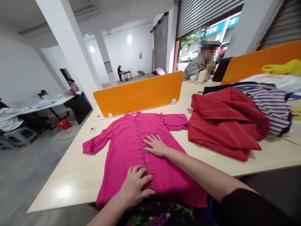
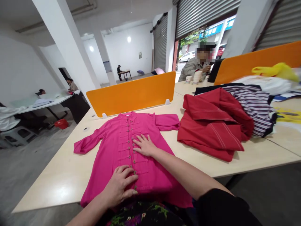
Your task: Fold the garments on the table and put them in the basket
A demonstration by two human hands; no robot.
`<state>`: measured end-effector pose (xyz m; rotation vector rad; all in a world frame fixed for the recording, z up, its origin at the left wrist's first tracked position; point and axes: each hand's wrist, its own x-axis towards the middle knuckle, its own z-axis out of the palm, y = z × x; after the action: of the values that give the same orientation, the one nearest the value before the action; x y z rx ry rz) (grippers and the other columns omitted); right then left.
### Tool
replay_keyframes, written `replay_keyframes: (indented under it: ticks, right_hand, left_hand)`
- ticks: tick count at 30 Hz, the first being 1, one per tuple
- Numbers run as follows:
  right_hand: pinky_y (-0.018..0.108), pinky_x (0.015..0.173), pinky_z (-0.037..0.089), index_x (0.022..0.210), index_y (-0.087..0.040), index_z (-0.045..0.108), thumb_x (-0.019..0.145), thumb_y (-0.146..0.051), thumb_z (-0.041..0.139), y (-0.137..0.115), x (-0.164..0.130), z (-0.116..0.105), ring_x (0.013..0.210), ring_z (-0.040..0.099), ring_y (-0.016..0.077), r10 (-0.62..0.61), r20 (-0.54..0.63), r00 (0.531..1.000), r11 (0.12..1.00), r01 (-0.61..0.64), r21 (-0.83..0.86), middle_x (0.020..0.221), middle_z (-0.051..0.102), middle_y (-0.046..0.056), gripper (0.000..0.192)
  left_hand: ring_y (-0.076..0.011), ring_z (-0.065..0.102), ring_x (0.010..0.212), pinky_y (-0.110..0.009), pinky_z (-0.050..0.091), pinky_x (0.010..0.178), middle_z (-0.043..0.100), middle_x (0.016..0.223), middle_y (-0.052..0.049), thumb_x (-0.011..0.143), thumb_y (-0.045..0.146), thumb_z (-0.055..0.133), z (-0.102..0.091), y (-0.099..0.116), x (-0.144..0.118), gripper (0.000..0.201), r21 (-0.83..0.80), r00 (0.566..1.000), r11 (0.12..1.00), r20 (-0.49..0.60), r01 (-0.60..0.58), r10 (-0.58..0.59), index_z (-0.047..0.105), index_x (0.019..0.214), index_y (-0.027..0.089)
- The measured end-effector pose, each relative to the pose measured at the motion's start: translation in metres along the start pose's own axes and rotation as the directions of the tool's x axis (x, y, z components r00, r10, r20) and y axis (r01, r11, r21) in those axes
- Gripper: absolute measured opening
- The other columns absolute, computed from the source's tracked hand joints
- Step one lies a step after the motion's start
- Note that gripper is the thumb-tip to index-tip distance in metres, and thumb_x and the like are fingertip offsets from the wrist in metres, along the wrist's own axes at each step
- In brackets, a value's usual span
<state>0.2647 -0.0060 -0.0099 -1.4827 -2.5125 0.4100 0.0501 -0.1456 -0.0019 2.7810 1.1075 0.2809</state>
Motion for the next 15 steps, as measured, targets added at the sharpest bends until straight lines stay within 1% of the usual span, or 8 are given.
replay_keyframes:
  ticks: [2,5,7,9,11,12,13,15]
  right_hand:
    - [0.060,0.110,0.007,0.142,-0.029,0.041,0.089,-0.059,0.040,0.005,0.025,0.004,0.142,0.016,0.0321,-0.114,0.043,0.993,0.994,0.114,0.001,0.154,0.026,0.009,0.061]
    - [0.056,0.111,0.010,0.139,-0.029,0.046,0.090,-0.056,0.041,0.003,0.046,0.007,0.141,0.021,0.0283,-0.236,0.026,0.971,0.970,0.234,0.066,0.151,0.034,0.008,0.056]
    - [0.052,0.111,0.018,0.135,-0.028,0.051,0.089,-0.053,0.045,0.006,0.053,0.008,0.137,0.030,0.0260,-0.301,-0.079,0.950,0.941,0.309,0.136,0.145,0.043,0.008,0.053]
    - [0.047,0.109,0.028,0.129,-0.026,0.056,0.089,-0.047,0.048,0.017,0.055,0.004,0.130,0.041,0.0241,-0.271,-0.312,0.911,0.924,0.337,0.183,0.135,0.053,0.008,0.046]
    - [0.044,0.105,0.035,0.123,-0.022,0.061,0.089,-0.035,0.047,0.041,0.051,-0.008,0.123,0.048,0.0237,-0.111,-0.559,0.822,0.957,0.241,0.164,0.126,0.060,0.011,0.039]
    - [0.044,0.105,0.036,0.120,-0.019,0.062,0.088,-0.029,0.047,0.057,0.046,-0.017,0.121,0.049,0.0243,-0.009,-0.640,0.768,0.982,0.126,0.138,0.123,0.061,0.012,0.037]
    - [0.044,0.105,0.036,0.119,-0.016,0.062,0.086,-0.023,0.046,0.075,0.040,-0.027,0.121,0.049,0.0256,0.088,-0.687,0.721,0.994,-0.022,0.104,0.123,0.060,0.014,0.037]
    - [0.050,0.104,0.033,0.121,-0.013,0.060,0.081,-0.014,0.047,0.112,0.024,-0.046,0.126,0.042,0.0301,0.268,-0.680,0.683,0.938,-0.345,0.023,0.130,0.055,0.017,0.042]
  left_hand:
    - [-0.0275,0.049,0.113,-0.045,0.045,0.091,0.053,0.132,-0.008,0.086,0.058,0.047,-0.003,-0.007,0.006,0.050,-0.003,0.999,0.999,-0.012,0.032,-0.032,0.054,0.127,0.030]
    - [-0.0250,0.052,0.115,-0.043,0.047,0.091,0.049,0.136,-0.011,0.093,0.044,0.042,-0.009,-0.028,0.035,0.040,-0.012,0.984,0.994,-0.136,0.112,-0.113,0.054,0.126,0.025]
    - [-0.0233,0.050,0.120,-0.041,0.045,0.097,0.049,0.135,-0.011,0.095,0.037,0.039,-0.013,-0.048,0.065,0.036,-0.014,0.959,0.989,-0.242,0.148,-0.146,0.054,0.124,0.023]
    - [-0.0239,0.043,0.127,-0.042,0.040,0.103,0.047,0.138,-0.012,0.095,0.036,0.040,-0.012,-0.068,0.097,0.038,0.015,0.939,0.982,-0.294,0.191,-0.178,0.052,0.128,0.022]
    - [-0.0278,0.034,0.135,-0.048,0.033,0.108,0.042,0.144,-0.012,0.093,0.041,0.042,-0.007,-0.086,0.123,0.046,0.082,0.944,0.965,-0.246,0.248,-0.221,0.046,0.135,0.022]
    - [-0.0303,0.030,0.137,-0.052,0.030,0.110,0.039,0.146,-0.011,0.092,0.044,0.044,-0.003,-0.092,0.132,0.050,0.123,0.949,0.954,-0.196,0.272,-0.245,0.044,0.138,0.023]
    - [-0.0324,0.026,0.139,-0.055,0.026,0.110,0.037,0.149,-0.009,0.091,0.048,0.043,0.001,-0.097,0.138,0.054,0.159,0.953,0.944,-0.140,0.289,-0.268,0.042,0.140,0.024]
    - [-0.0341,0.023,0.140,-0.057,0.022,0.111,0.033,0.151,-0.006,0.091,0.054,0.040,0.010,-0.103,0.142,0.057,0.202,0.952,0.930,-0.061,0.307,-0.301,0.040,0.141,0.028]
